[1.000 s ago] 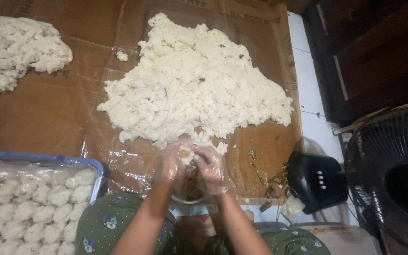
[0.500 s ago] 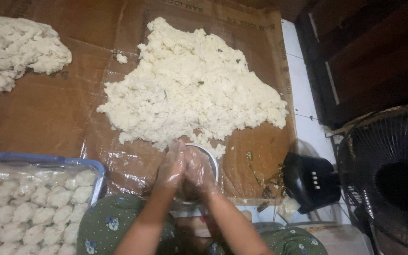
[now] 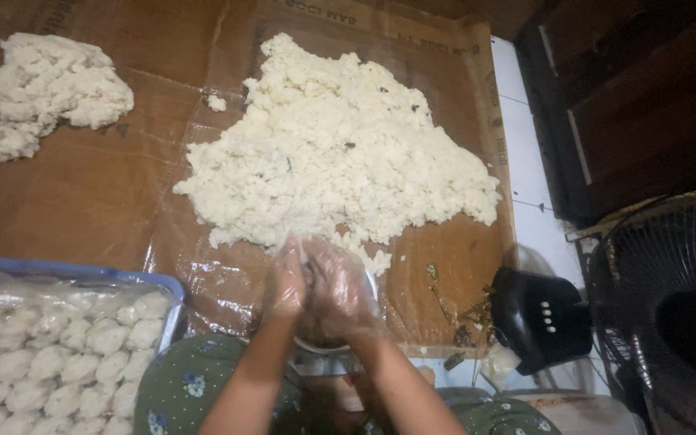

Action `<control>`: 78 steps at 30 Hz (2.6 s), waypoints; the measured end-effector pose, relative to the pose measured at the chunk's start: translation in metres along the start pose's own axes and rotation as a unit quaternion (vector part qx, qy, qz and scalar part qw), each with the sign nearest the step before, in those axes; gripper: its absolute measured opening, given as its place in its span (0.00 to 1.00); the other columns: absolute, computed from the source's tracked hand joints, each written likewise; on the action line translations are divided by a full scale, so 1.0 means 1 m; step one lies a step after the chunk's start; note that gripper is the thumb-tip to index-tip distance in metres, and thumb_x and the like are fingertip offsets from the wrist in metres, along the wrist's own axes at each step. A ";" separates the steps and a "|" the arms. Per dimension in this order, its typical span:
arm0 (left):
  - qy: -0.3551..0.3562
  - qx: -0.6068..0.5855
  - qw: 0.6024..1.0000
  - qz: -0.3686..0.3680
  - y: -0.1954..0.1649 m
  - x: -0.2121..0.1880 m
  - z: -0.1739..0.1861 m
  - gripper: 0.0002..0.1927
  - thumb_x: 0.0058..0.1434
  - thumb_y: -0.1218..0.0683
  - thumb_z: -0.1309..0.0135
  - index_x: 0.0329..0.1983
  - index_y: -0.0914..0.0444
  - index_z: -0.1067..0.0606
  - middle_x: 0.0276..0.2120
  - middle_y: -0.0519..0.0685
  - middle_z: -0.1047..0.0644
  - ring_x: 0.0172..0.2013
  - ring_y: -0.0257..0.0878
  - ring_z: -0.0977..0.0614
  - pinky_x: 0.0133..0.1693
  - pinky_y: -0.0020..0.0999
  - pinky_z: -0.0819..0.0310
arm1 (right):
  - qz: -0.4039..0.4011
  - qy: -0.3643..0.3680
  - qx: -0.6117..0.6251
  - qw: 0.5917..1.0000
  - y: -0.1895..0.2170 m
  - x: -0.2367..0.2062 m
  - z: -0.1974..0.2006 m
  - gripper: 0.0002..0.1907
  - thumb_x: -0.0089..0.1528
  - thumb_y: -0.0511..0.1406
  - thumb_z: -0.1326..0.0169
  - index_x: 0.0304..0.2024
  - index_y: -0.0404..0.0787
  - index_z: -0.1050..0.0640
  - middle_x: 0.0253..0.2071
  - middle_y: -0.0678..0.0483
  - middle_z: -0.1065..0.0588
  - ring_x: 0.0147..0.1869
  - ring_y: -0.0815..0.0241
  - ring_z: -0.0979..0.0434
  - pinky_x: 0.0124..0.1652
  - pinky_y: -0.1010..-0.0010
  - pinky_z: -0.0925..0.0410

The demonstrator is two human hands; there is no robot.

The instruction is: The person, wearing plastic gloves, pinches portions from a large mass of white rice dough spread on cardboard on the floor, presses a brown filling into each portion, and rolls it between the hands into a ball. Finished balls are placed into a plastic tray, which gradually fills.

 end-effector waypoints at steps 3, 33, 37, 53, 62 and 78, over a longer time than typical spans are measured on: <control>0.029 -0.044 0.997 0.053 0.015 0.002 -0.002 0.25 0.67 0.46 0.59 0.57 0.65 0.24 0.48 0.59 0.18 0.49 0.52 0.17 0.52 0.42 0.26 | 0.086 0.016 0.007 0.996 -0.009 -0.003 0.002 0.11 0.66 0.32 0.50 0.47 0.39 0.19 0.44 0.48 0.20 0.48 0.50 0.19 0.49 0.60 0.26; 0.060 -0.235 0.921 0.304 -0.029 -0.023 -0.013 0.31 0.70 0.34 0.61 0.41 0.63 0.21 0.28 0.50 0.20 0.22 0.40 0.25 0.24 0.37 0.28 | -0.356 0.003 0.407 0.841 -0.170 0.012 0.023 0.10 0.54 0.28 0.39 0.39 0.35 0.20 0.39 0.47 0.17 0.42 0.59 0.14 0.41 0.71 0.21; 0.109 -0.272 0.928 0.229 -0.040 -0.022 -0.014 0.29 0.70 0.36 0.59 0.42 0.64 0.21 0.30 0.49 0.20 0.29 0.39 0.19 0.31 0.36 0.21 | -0.263 0.166 0.213 0.926 -0.091 0.011 0.013 0.13 0.56 0.29 0.36 0.44 0.36 0.18 0.38 0.44 0.21 0.39 0.53 0.20 0.40 0.64 0.28; -0.200 0.046 0.974 -0.098 -0.019 -0.064 0.259 0.19 0.67 0.50 0.53 0.54 0.61 0.19 0.47 0.53 0.16 0.46 0.44 0.15 0.48 0.38 0.22 | -0.141 0.067 0.166 0.974 -0.080 -0.010 0.042 0.17 0.61 0.32 0.42 0.53 0.38 0.20 0.53 0.47 0.19 0.52 0.55 0.16 0.50 0.66 0.22; -0.128 0.179 0.966 0.135 0.090 0.006 0.295 0.31 0.63 0.36 0.47 0.51 0.68 0.23 0.50 0.67 0.22 0.55 0.60 0.22 0.56 0.49 0.30 | -0.211 0.086 -0.040 0.973 -0.192 -0.037 0.029 0.17 0.61 0.35 0.40 0.53 0.42 0.18 0.45 0.48 0.16 0.45 0.56 0.16 0.44 0.65 0.24; 0.018 0.339 0.939 0.050 -0.034 -0.058 0.264 0.28 0.71 0.40 0.61 0.65 0.60 0.27 0.63 0.63 0.28 0.61 0.63 0.27 0.61 0.52 0.35 | -0.174 0.192 -0.250 0.933 -0.218 -0.070 0.023 0.38 0.53 0.39 0.41 0.67 0.49 0.33 0.68 0.44 0.37 0.67 0.42 0.31 0.62 0.56 0.34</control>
Point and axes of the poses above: each hand's wrist, its own x-axis towards the middle knuckle, its own z-axis out of the back of the hand, y = z × x, the point moved 2 cm from there along x, towards the middle knuckle
